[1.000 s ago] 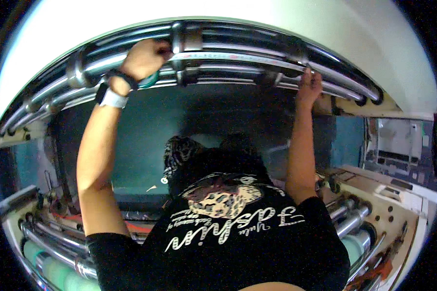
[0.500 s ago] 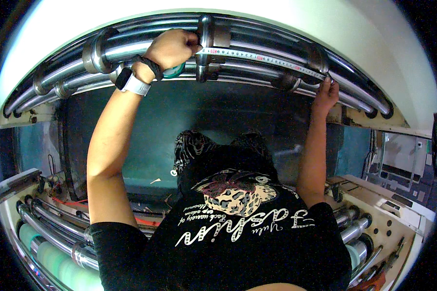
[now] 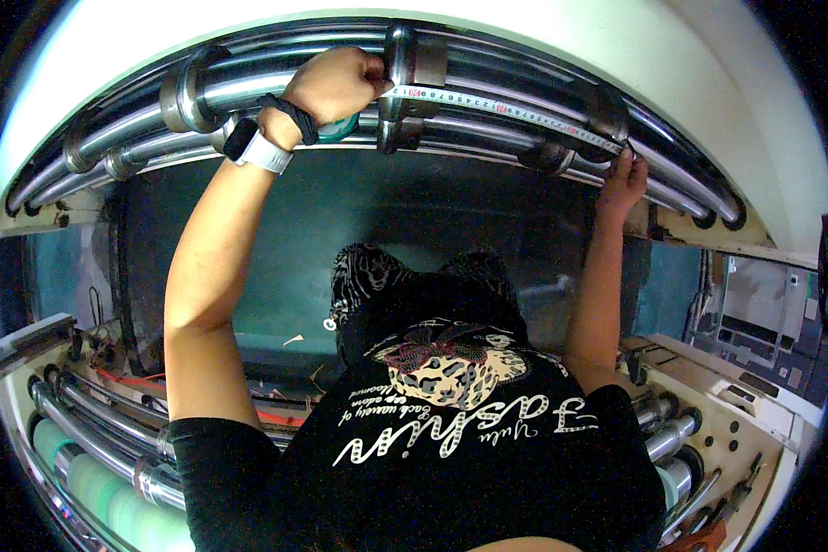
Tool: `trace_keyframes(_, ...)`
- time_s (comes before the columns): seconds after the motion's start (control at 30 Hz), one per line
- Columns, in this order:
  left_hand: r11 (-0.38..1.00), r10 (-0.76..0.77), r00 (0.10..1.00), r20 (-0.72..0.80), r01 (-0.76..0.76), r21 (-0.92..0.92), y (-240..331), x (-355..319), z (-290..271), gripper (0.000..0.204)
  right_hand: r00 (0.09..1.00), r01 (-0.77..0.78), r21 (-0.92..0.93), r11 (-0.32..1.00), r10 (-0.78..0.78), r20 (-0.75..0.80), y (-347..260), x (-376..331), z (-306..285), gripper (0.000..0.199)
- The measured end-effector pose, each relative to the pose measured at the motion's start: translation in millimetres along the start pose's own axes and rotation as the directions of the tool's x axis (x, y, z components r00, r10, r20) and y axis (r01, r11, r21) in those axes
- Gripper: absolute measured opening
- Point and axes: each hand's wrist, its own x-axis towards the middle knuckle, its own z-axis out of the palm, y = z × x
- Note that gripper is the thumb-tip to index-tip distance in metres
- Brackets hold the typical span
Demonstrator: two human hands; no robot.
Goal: The person uses a tape measure to measure the distance between metal rollers on the underside of a large machine. They repeatedly extend the tape measure across the gap and hold it in place to read the measurement.
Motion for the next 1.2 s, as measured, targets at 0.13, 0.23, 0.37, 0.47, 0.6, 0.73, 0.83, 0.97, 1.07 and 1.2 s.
trace_keyframes(0.13,1.000,0.006,1.000,-0.002,-0.006,0.028,-2,2,1,0.022,0.999,0.034,0.027,0.999,-0.034,0.003,5,4,-1,0.020)
trace_keyframes(0.23,0.999,-0.011,1.000,0.026,0.009,0.042,2,2,-3,0.022,1.000,-0.006,0.044,0.999,0.006,0.006,1,3,0,0.021)
trace_keyframes(0.37,1.000,-0.005,1.000,-0.002,0.005,0.021,2,0,-2,0.022,0.999,0.007,-0.013,1.000,-0.007,0.040,4,6,-4,0.021)
trace_keyframes(0.47,0.998,-0.028,0.999,0.030,0.026,0.049,5,0,-4,0.022,0.998,0.027,-0.012,1.000,-0.026,0.051,6,7,-5,0.021)
trace_keyframes(0.6,0.998,0.020,1.000,0.020,-0.021,0.067,4,2,-3,0.023,0.999,-0.011,-0.049,0.999,0.012,0.030,-3,0,-1,0.021)
trace_keyframes(0.73,0.998,0.061,0.998,-0.010,-0.061,-0.006,-4,5,4,0.025,1.000,0.012,-0.135,0.991,-0.010,0.014,24,10,-19,0.021)
trace_keyframes(0.83,1.000,-0.008,1.000,0.002,0.008,-0.011,-6,3,3,0.023,1.000,0.016,-0.088,0.996,-0.014,0.019,12,10,-5,0.024)
trace_keyframes(0.97,0.998,0.023,0.999,-0.046,-0.025,-0.060,-13,7,6,0.022,0.995,0.098,-0.174,0.980,-0.090,0.050,1,11,-4,0.019)
trace_keyframes(1.07,0.995,-0.040,0.999,-0.010,0.039,-0.088,-3,6,2,0.022,0.995,0.089,-0.143,0.986,-0.083,0.049,5,8,-7,0.018)
trace_keyframes(1.2,0.999,0.048,0.997,-0.064,-0.049,-0.015,-14,6,6,0.021,0.990,-0.094,-0.064,0.994,0.100,0.098,19,7,-13,0.014)
